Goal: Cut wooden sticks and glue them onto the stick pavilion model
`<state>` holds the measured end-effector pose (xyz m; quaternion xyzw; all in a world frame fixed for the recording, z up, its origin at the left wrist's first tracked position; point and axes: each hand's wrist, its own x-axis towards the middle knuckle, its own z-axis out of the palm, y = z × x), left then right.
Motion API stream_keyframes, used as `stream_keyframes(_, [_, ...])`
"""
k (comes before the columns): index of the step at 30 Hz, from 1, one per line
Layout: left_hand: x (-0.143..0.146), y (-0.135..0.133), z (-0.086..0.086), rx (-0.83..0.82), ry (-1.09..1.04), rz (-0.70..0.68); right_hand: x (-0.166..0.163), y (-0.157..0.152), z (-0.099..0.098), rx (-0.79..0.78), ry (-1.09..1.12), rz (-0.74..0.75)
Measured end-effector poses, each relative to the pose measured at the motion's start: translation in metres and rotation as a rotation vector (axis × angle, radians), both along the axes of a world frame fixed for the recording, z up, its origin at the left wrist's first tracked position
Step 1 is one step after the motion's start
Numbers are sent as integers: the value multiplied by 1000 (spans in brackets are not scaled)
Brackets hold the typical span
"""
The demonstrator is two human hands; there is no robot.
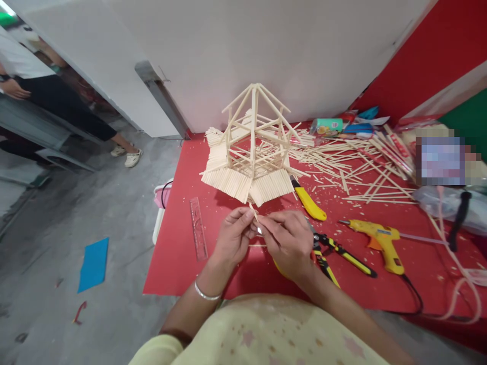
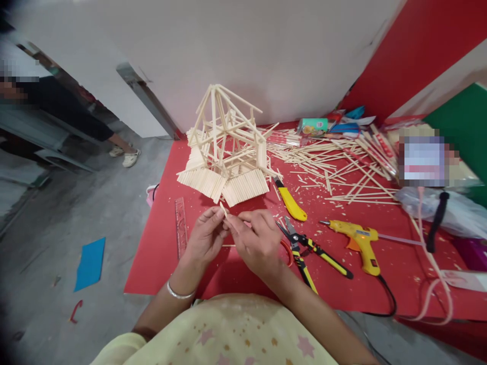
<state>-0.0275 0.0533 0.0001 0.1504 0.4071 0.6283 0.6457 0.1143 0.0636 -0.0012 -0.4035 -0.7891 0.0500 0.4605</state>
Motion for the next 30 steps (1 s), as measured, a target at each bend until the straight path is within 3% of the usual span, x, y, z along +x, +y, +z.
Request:
stream_keyframes(7, [0,8,0,-9,11,64,-2,13,4,153,0,-40])
stream_keyframes(30, [2,13,3,-39,18,97,-8,17,-1,84,19,-43])
